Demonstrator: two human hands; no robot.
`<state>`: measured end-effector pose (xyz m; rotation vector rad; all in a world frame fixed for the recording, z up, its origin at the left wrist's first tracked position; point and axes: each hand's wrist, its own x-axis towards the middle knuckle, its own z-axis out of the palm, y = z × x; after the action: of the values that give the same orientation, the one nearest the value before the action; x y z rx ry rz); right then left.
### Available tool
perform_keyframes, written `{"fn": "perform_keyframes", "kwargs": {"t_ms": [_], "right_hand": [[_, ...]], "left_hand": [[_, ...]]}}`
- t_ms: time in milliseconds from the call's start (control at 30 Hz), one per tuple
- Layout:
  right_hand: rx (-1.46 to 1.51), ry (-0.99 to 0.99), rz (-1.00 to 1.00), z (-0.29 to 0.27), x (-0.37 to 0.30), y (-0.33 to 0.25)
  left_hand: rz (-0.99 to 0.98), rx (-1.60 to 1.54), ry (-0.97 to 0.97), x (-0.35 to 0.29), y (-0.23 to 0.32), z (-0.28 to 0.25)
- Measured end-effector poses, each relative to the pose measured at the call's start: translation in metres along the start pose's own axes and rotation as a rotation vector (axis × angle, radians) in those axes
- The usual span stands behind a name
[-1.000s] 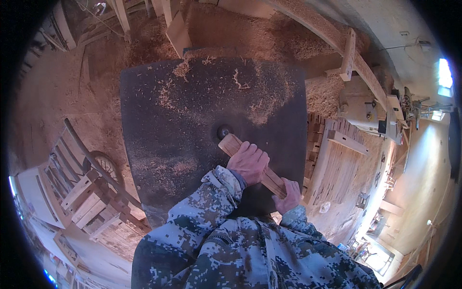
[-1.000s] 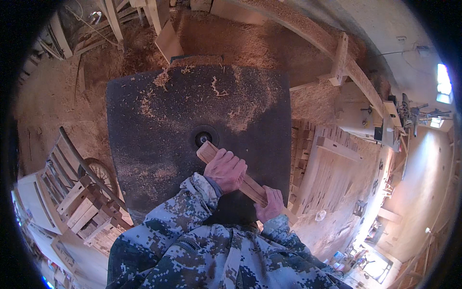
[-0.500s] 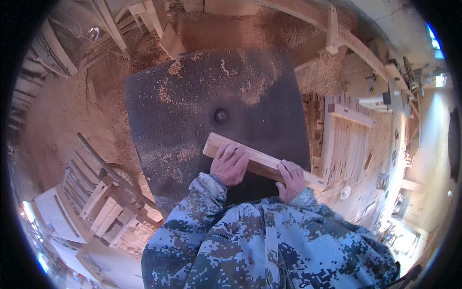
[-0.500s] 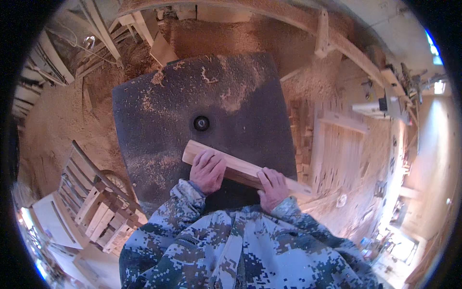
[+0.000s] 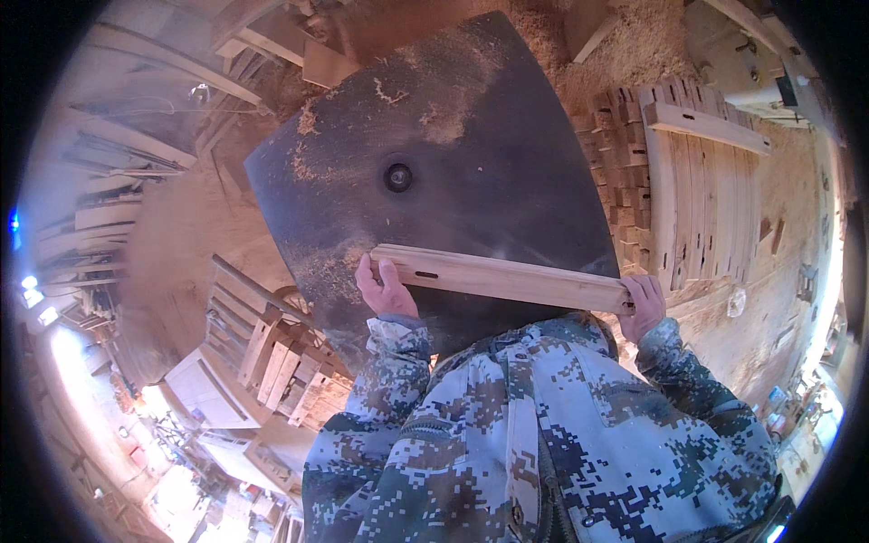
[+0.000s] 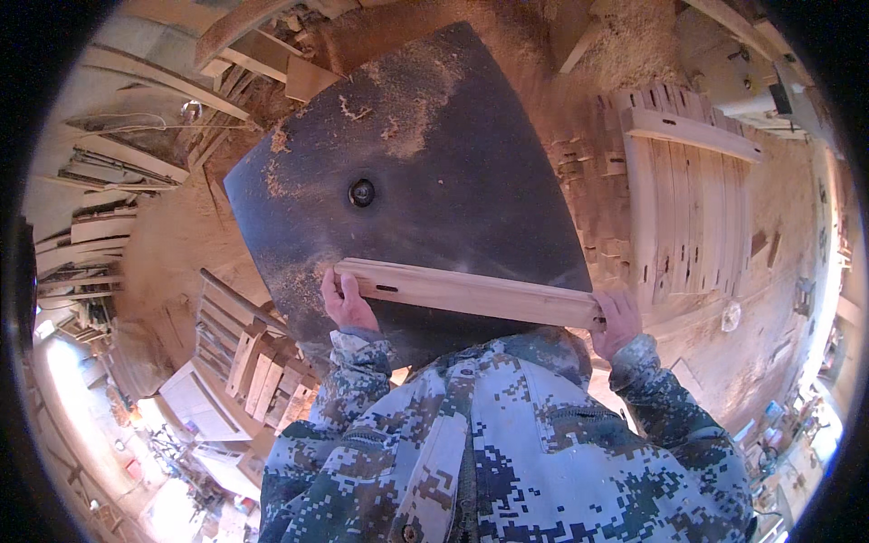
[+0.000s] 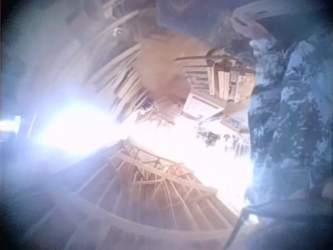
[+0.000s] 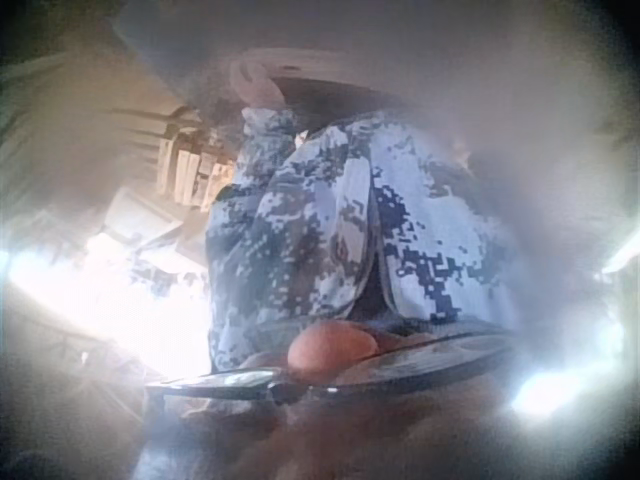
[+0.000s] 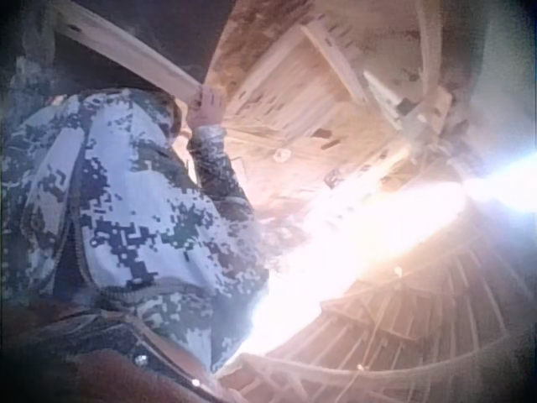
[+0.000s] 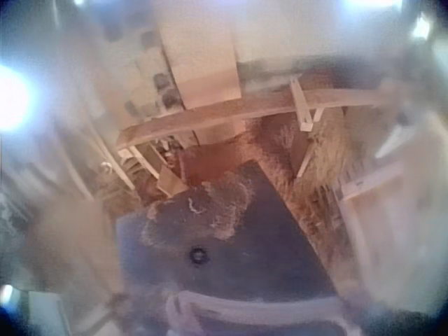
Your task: The person repeatedly smooths the edges of a rectangular wooden plank using a stationary spindle sander. They rotate the plank to work on different sides and edges, then place it on a nearby stack of similar planks before picking up another piece to continue the process.
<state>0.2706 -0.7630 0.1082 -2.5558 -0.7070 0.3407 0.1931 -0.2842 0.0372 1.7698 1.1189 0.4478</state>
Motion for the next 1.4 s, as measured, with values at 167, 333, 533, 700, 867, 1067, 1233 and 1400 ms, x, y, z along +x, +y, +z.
{"fn": "perform_keyframes", "kwargs": {"t_ms": [167,333,533,700,867,1067,1233,1400], "right_hand": [[0.169,-0.115,0.075,-0.005,0.005,0.015],[0.888,-0.343,0.535,-0.012,0.005,0.049],[0.722,0.007,0.402,0.006,0.001,0.050],[0.550,0.142,0.437,0.015,0.004,0.024],[0.579,0.158,0.470,0.022,-0.002,-0.002],[0.557,0.161,0.507,0.028,-0.009,-0.016],[0.557,0.110,0.565,0.023,-0.006,-0.022],[0.497,0.116,0.482,0.018,0.013,-0.019]], "left_hand": [[-0.124,-0.055,0.075,0.013,0.012,0.011],[-0.014,0.016,0.118,0.011,0.044,0.042],[0.174,0.373,0.185,0.012,0.056,0.079],[0.244,0.406,0.247,0.031,0.055,0.094],[0.306,0.394,0.187,0.041,0.066,0.097],[0.359,0.343,0.123,0.048,0.079,0.097],[0.307,0.309,0.092,0.051,0.082,0.097],[0.269,0.339,0.074,0.058,0.082,0.092]]}}
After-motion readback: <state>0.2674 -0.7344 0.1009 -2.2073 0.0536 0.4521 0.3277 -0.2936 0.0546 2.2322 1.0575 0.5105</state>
